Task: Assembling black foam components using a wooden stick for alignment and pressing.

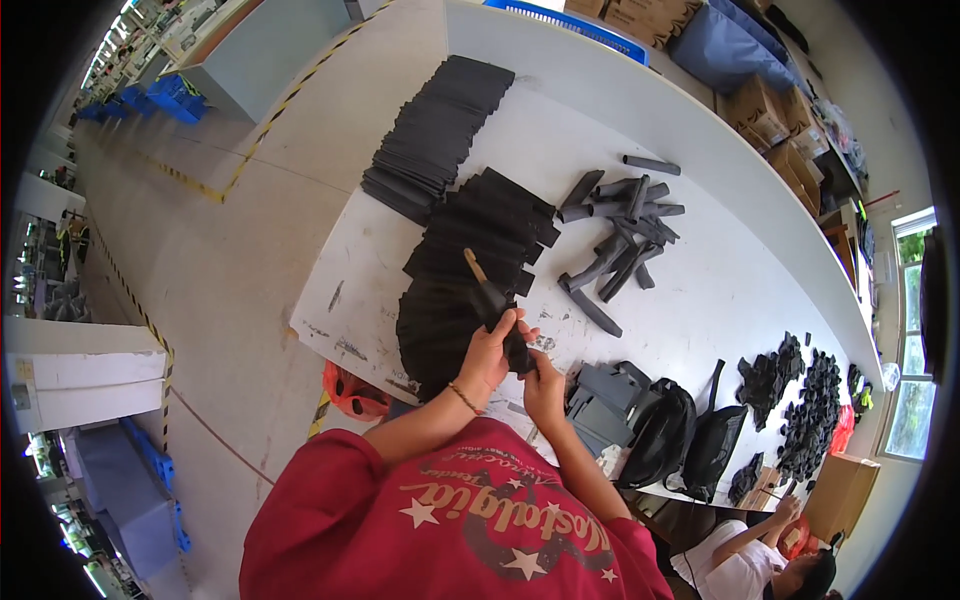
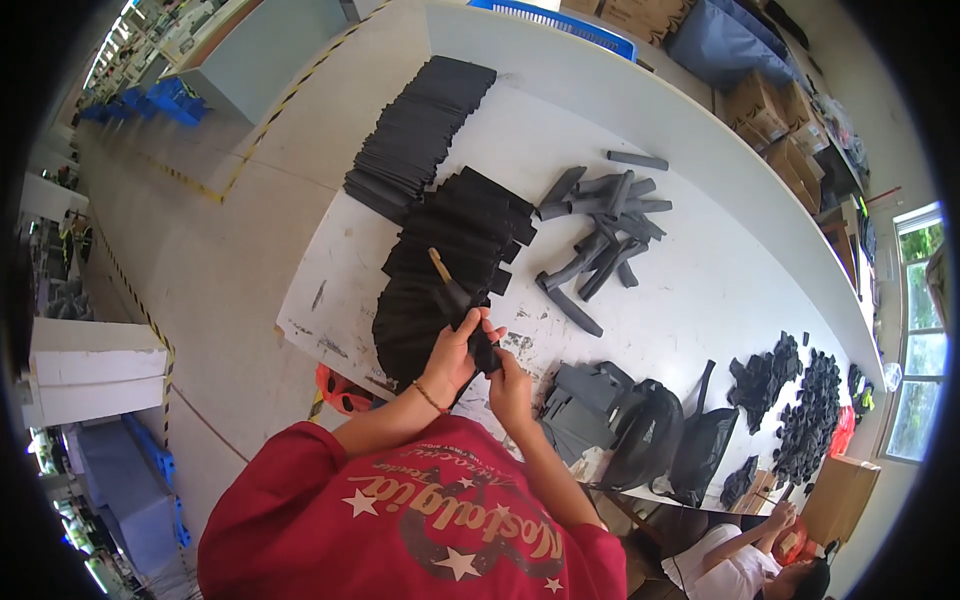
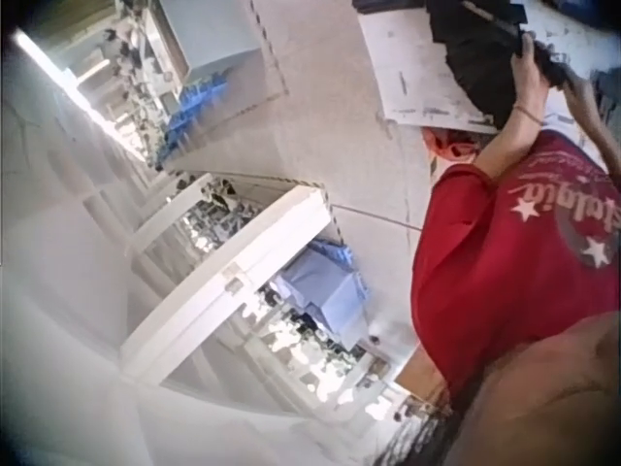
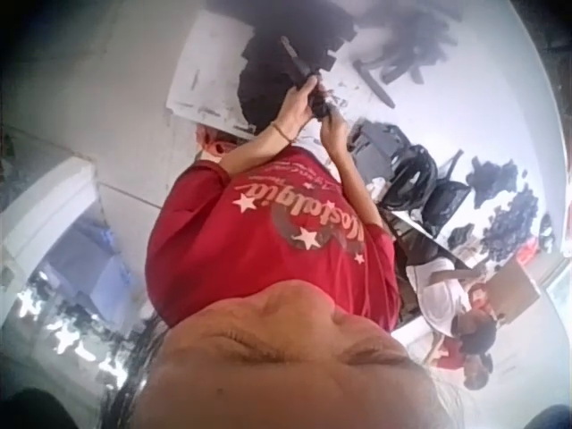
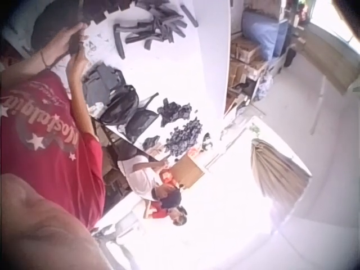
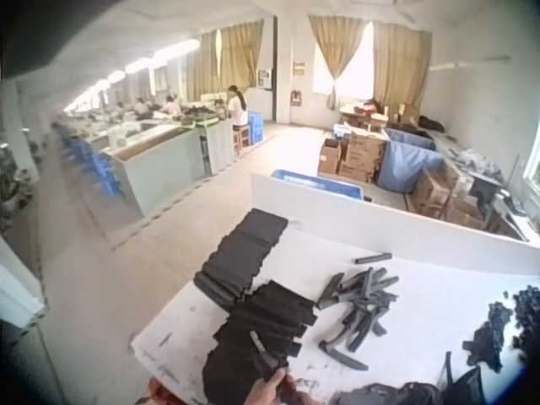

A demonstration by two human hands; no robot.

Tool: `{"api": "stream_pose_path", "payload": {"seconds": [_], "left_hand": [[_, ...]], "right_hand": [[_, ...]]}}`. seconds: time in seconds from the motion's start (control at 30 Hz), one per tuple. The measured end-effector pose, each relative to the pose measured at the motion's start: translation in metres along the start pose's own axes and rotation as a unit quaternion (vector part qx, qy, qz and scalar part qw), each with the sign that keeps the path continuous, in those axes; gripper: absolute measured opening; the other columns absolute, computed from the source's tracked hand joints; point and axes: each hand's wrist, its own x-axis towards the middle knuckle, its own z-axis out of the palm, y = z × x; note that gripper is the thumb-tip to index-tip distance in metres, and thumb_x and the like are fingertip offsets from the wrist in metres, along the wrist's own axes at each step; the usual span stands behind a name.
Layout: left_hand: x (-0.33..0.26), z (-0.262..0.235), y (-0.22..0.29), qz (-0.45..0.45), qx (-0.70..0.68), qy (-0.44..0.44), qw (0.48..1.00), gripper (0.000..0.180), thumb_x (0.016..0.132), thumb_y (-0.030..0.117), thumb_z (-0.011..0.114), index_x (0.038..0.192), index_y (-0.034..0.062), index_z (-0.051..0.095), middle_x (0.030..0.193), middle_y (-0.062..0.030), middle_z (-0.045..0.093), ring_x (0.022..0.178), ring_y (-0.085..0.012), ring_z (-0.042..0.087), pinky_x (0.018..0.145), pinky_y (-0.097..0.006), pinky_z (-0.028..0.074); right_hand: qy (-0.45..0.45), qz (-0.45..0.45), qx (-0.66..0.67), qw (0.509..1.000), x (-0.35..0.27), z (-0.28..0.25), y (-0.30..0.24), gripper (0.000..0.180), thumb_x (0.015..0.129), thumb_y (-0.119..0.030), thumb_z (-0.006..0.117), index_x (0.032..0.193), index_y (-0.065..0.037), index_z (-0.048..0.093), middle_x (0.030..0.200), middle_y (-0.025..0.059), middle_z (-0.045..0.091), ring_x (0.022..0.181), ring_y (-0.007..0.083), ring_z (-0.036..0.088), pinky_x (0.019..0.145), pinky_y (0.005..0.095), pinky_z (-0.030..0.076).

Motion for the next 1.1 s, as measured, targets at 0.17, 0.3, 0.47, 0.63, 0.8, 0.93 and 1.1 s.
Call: {"api": "stream_pose_path", "payload": {"seconds": [0.17, 0.3, 0.47, 0.63, 0.8, 0.93, 1.1], "left_hand": [[0.001, 0.018, 0.021, 0.025, -0.021, 0.043, 0.999, 0.024, 0.088, 0.021, 0.067, 0.097, -0.0004, 0.061, 0.075, -0.0078, 0.062, 0.068, -0.0214, 0.063, 0.070, -0.041, 0.057], [0.014, 0.014, 0.038, 0.064, 0.034, 0.090, 0.993, 0.023, 0.086, 0.021, 0.070, 0.092, 0.0007, 0.062, 0.072, -0.0076, 0.062, 0.058, -0.0190, 0.061, 0.057, -0.036, 0.055], [0.017, 0.020, 0.047, 0.037, 0.124, 0.052, 0.990, 0.022, 0.088, 0.022, 0.067, 0.089, 0.0006, 0.064, 0.068, -0.0079, 0.062, 0.049, -0.0140, 0.056, 0.048, -0.028, 0.048], [0.037, 0.019, 0.042, 0.154, 0.064, -0.004, 0.986, 0.047, 0.094, 0.038, 0.056, 0.119, -0.0016, 0.050, 0.079, -0.0117, 0.064, 0.064, -0.0186, 0.060, 0.054, -0.034, 0.049], [-0.011, 0.037, 0.016, -0.039, 0.134, -0.011, 0.990, 0.054, 0.090, 0.053, 0.052, 0.110, 0.0037, 0.051, 0.070, -0.0086, 0.060, 0.059, -0.0201, 0.058, 0.058, -0.032, 0.052], [0.042, 0.011, 0.072, 0.072, 0.107, 0.002, 0.992, 0.038, 0.094, 0.045, 0.052, 0.084, 0.0077, 0.053, 0.051, 0.0015, 0.039, 0.041, -0.0081, 0.037, 0.039, -0.023, 0.028], [0.074, 0.004, 0.105, 0.111, -0.009, 0.036, 0.993, 0.035, 0.097, 0.040, 0.048, 0.079, 0.0113, 0.054, 0.051, 0.0059, 0.030, 0.040, -0.0061, 0.023, 0.038, -0.023, 0.020]], "right_hand": [[0.078, -0.027, -0.036, 0.996, -0.021, 0.013, -0.011, 0.020, 0.087, -0.001, 0.050, 0.106, 0.000, 0.058, 0.066, 0.0177, 0.060, 0.056, 0.0290, 0.061, 0.053, 0.0392, 0.045], [-0.071, 0.062, -0.020, 0.995, -0.049, -0.002, 0.006, 0.018, 0.095, -0.012, 0.050, 0.095, 0.001, 0.062, 0.056, 0.0079, 0.052, 0.048, 0.0134, 0.050, 0.047, 0.0303, 0.040], [-0.162, 0.163, 0.065, 0.971, -0.082, -0.032, 0.004, 0.020, 0.096, -0.013, 0.048, 0.093, 0.001, 0.062, 0.056, 0.0001, 0.047, 0.050, 0.0067, 0.043, 0.047, 0.0256, 0.035], [-0.126, 0.137, 0.023, 0.982, -0.079, -0.061, -0.011, 0.016, 0.095, -0.012, 0.052, 0.094, 0.000, 0.063, 0.055, 0.0035, 0.049, 0.051, 0.0085, 0.046, 0.049, 0.0267, 0.039], [-0.101, 0.128, 0.068, 0.984, -0.070, -0.045, 0.001, 0.017, 0.095, -0.011, 0.050, 0.091, 0.001, 0.063, 0.055, 0.0010, 0.047, 0.050, 0.0076, 0.042, 0.047, 0.0261, 0.036], [-0.179, 0.137, 0.016, 0.974, -0.094, -0.043, 0.004, 0.019, 0.095, -0.015, 0.052, 0.090, 0.000, 0.062, 0.058, 0.0035, 0.049, 0.055, 0.0100, 0.047, 0.050, 0.0280, 0.038], [-0.318, 0.160, 0.103, 0.929, -0.109, -0.128, 0.002, 0.015, 0.090, -0.015, 0.061, 0.089, 0.000, 0.063, 0.063, 0.0037, 0.055, 0.064, 0.0094, 0.052, 0.057, 0.0271, 0.043]]}}
